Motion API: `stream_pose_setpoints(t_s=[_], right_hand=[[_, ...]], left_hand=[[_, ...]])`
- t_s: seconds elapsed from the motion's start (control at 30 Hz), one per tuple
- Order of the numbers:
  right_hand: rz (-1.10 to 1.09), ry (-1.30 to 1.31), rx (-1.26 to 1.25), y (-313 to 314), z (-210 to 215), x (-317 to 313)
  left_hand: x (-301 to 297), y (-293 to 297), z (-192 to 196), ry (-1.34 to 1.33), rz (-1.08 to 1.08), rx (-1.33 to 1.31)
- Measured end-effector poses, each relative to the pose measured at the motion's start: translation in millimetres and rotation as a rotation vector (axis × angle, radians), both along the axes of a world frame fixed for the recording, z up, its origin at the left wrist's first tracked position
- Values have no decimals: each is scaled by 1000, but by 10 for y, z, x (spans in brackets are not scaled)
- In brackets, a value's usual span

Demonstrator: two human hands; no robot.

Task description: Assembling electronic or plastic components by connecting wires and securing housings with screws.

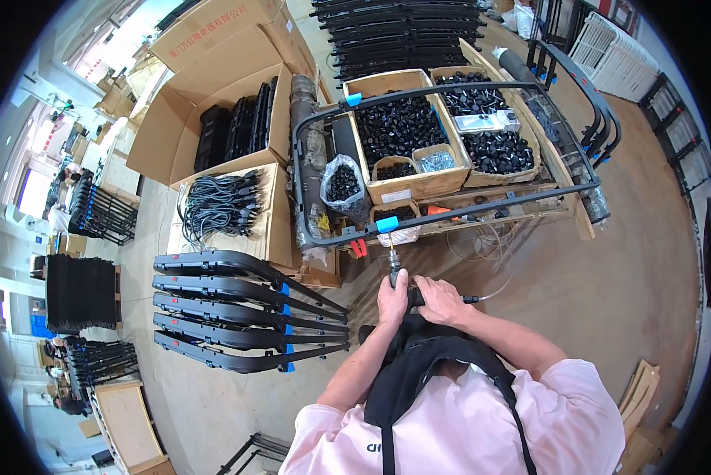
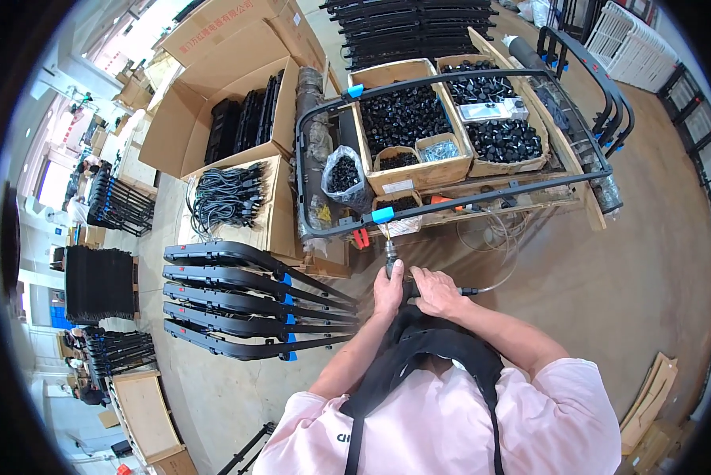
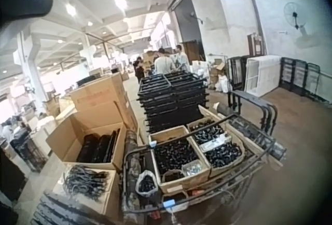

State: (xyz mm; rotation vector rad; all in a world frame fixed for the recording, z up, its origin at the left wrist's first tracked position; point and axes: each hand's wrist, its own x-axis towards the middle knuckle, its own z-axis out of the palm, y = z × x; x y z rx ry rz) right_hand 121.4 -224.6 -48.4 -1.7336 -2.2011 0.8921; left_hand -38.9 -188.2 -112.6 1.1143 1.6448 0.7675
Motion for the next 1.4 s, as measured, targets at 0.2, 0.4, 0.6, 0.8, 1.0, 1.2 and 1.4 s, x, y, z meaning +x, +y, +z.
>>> stream_pose_setpoints(t_s=[0.2,0.4,0.6,0.8,1.0,1.2,1.4], right_hand=[[33,-4,61,29,-28,29],[34,-44,7,83,-81,77],[21,-59,-60,163,2,54],[54,-101,-45,226,70,55],[28,-69,-34,262,10,58],[60,-93,15,244,8,-37],[1,-65,-8,177,74,-79]], left_hand=[[16,39,-33,-69,4,-63],[82,90,67,18,-20,-63],[75,153,46,54,-27,-66],[68,224,-68,60,-12,-53],[60,294,-113,100,-19,-47],[52,311,-169,75,-16,-18],[43,256,-85,53,-35,-50]])
